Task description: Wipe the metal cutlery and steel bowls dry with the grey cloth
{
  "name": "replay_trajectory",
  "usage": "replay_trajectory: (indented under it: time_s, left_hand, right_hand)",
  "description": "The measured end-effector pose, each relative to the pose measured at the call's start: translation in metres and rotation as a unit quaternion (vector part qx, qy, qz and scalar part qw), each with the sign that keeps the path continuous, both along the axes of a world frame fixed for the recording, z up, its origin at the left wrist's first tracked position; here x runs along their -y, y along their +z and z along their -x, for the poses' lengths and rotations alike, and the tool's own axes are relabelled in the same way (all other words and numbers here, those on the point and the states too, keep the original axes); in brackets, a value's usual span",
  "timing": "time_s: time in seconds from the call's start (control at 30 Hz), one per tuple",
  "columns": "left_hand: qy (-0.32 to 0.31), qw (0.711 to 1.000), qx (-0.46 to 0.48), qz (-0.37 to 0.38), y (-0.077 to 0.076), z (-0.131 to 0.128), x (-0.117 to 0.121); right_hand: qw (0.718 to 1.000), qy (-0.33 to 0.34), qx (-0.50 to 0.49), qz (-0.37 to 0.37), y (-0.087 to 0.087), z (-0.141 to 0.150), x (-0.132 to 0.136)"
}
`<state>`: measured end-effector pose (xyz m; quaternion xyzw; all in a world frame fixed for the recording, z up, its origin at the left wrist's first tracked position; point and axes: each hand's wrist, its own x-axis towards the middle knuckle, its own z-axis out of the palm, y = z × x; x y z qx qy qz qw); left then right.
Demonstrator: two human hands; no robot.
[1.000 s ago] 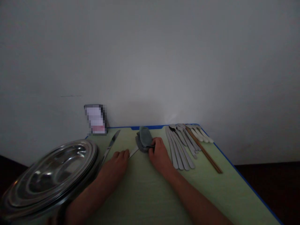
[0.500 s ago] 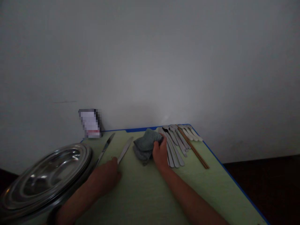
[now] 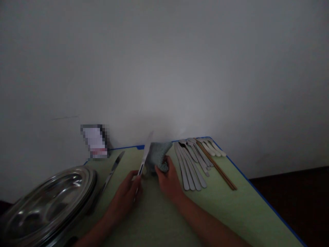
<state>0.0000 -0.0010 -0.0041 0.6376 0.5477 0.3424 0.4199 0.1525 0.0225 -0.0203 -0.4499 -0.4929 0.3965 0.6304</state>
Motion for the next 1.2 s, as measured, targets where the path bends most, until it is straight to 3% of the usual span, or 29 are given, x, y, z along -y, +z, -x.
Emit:
replay_trajectory:
  time_s: [0.13,0.23,0.3,0.4,0.63,0.83,1.0,1.2]
  left_hand:
    - [-0.047,0.998,-0.025,-0.019,0.005,0.000,-0.002]
    - [-0.059,0.998,-0.031,-0.014,0.003,0.003,-0.003]
    - [-0.069,0.997,-0.039,-0.014,0.000,0.004,-0.003]
    - [-0.080,0.995,-0.055,-0.014,-0.006,0.003,-0.001]
    - [-0.051,0.998,-0.036,-0.018,-0.004,-0.001,0.004]
    - [-0.047,0.998,-0.048,-0.016,0.000,0.000,0.004]
    - [-0.028,0.998,-0.059,-0.004,0.006,0.000,0.000]
    - [-0.039,0.997,-0.059,0.003,0.007,-0.001,0.000]
  right_hand:
    - [0.992,0.107,-0.072,-0.010,0.000,0.009,0.008]
    - [0.964,0.177,-0.196,-0.001,-0.003,0.008,0.004]
    - [0.946,0.167,-0.272,0.062,-0.004,0.005,-0.001]
    - [0.929,0.130,-0.308,0.160,0.000,0.002,-0.006]
    - [0.874,0.259,-0.371,0.177,0.007,0.000,-0.006]
    - [0.898,0.268,-0.304,0.169,0.003,0.001,-0.004]
    - [0.883,0.344,-0.269,0.170,0.002,0.000,-0.001]
    - [0.897,0.284,-0.281,0.188,0.003,0.002,-0.002]
